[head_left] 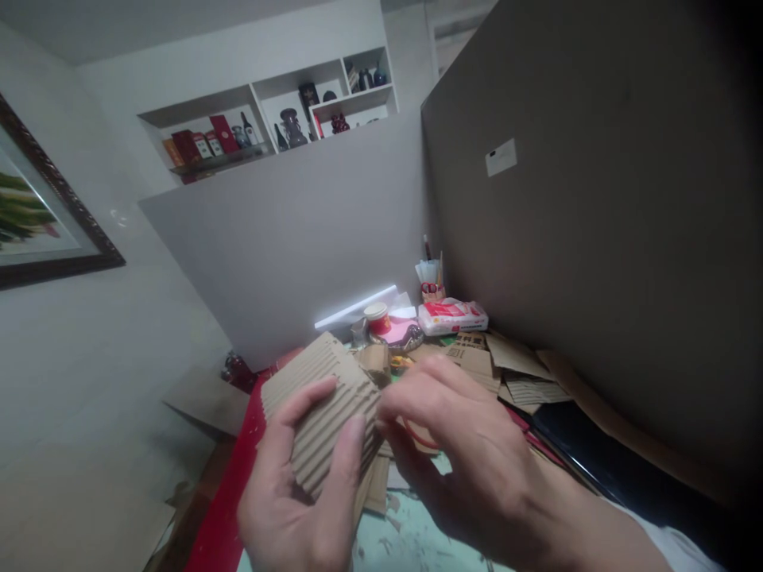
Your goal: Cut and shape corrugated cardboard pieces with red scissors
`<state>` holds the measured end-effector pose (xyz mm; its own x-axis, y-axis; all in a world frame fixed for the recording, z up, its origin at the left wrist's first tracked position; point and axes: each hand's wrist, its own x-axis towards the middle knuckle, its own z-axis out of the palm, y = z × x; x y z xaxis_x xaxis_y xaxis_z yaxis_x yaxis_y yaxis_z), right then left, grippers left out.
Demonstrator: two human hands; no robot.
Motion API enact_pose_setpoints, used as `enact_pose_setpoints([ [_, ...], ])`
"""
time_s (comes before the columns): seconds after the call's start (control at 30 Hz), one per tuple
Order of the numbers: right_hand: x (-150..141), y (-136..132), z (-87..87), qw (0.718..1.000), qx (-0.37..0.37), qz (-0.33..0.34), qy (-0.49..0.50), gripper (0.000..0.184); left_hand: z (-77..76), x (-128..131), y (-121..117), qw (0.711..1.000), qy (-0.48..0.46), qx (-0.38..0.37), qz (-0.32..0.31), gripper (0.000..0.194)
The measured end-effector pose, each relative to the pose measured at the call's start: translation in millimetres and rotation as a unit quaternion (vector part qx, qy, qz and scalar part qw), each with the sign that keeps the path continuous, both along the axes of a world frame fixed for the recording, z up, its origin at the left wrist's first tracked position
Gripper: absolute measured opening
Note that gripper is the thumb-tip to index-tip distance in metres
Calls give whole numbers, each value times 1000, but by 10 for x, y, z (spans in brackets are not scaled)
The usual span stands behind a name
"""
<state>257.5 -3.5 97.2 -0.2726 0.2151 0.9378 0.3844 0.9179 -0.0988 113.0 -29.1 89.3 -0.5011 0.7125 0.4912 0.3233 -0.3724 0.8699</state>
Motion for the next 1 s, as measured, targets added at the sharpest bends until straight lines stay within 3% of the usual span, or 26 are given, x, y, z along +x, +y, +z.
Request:
enact_pose_setpoints([
  [0.2, 95, 119, 23, 989, -68, -43, 126, 17, -27, 44, -11, 999, -19, -7, 25, 44],
  [0.33, 117, 105, 53, 987, -126, 2, 98, 9, -19, 79, -18, 999, -26, -6, 38, 45],
  [0.53, 17, 24, 42, 1000, 5, -8, 1, 11, -44, 106, -7, 996, 13, 34, 82, 40],
  [0.67, 6, 63, -11, 998, 46, 0, -52, 21, -72, 35, 30, 1000, 0, 6, 22, 43],
  [0.77, 40, 138, -28, 998, 58, -29, -9, 23, -66, 9, 48, 999, -37, 0, -18, 43],
  [0.87, 85, 174, -1, 994, -37, -49, 88, 18, -34, 56, 46, 994, -106, 23, -19, 45],
  [1.0, 100, 105, 53, 964, -249, 51, 75, 16, -12, 144, 43, 984, -159, 69, -33, 45],
])
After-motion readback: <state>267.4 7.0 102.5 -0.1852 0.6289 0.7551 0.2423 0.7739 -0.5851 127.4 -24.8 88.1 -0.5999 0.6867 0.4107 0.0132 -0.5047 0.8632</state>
